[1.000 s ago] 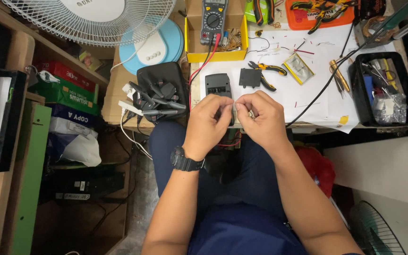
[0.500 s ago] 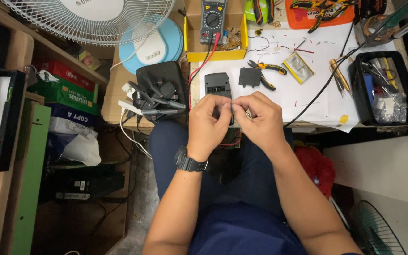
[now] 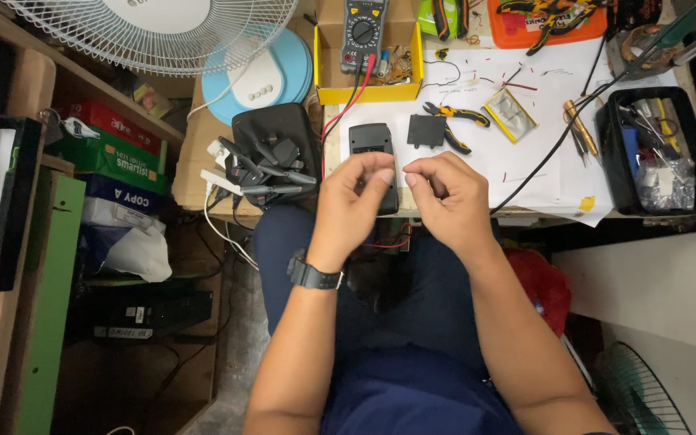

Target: The person strips the insulation from a wire using pliers, then opens a black carrying case to retrieve a black electronic device. They remove the back cover of the device and insert a small white rectangular battery into the battery compartment.

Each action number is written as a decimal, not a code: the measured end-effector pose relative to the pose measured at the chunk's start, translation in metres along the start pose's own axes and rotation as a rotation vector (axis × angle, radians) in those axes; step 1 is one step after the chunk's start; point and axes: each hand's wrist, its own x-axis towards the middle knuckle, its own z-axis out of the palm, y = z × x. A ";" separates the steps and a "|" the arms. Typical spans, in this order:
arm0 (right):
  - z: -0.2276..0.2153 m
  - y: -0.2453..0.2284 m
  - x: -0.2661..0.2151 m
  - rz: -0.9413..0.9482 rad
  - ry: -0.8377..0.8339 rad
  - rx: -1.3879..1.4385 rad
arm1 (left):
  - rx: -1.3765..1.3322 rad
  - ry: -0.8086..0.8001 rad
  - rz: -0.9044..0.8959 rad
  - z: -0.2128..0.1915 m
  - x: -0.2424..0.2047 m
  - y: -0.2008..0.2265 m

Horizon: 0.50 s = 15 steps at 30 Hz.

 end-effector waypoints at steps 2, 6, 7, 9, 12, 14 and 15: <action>-0.001 -0.003 0.002 0.019 -0.005 0.028 | -0.031 -0.022 0.009 -0.008 0.005 -0.001; -0.002 -0.003 0.004 0.033 -0.009 0.045 | -0.052 -0.087 0.018 -0.008 0.014 -0.003; -0.002 -0.003 0.005 0.031 -0.018 0.048 | -0.063 -0.113 0.019 -0.007 0.015 -0.005; -0.003 -0.002 0.005 0.030 -0.028 0.050 | -0.076 -0.142 0.018 -0.005 0.017 -0.005; -0.004 0.000 0.004 0.042 -0.026 0.066 | -0.050 -0.179 0.030 -0.004 0.018 -0.001; -0.006 0.000 0.004 0.043 -0.044 0.052 | -0.030 -0.202 0.050 -0.005 0.017 0.002; -0.006 -0.001 0.005 0.044 -0.043 0.051 | -0.030 -0.204 0.049 -0.004 0.017 -0.001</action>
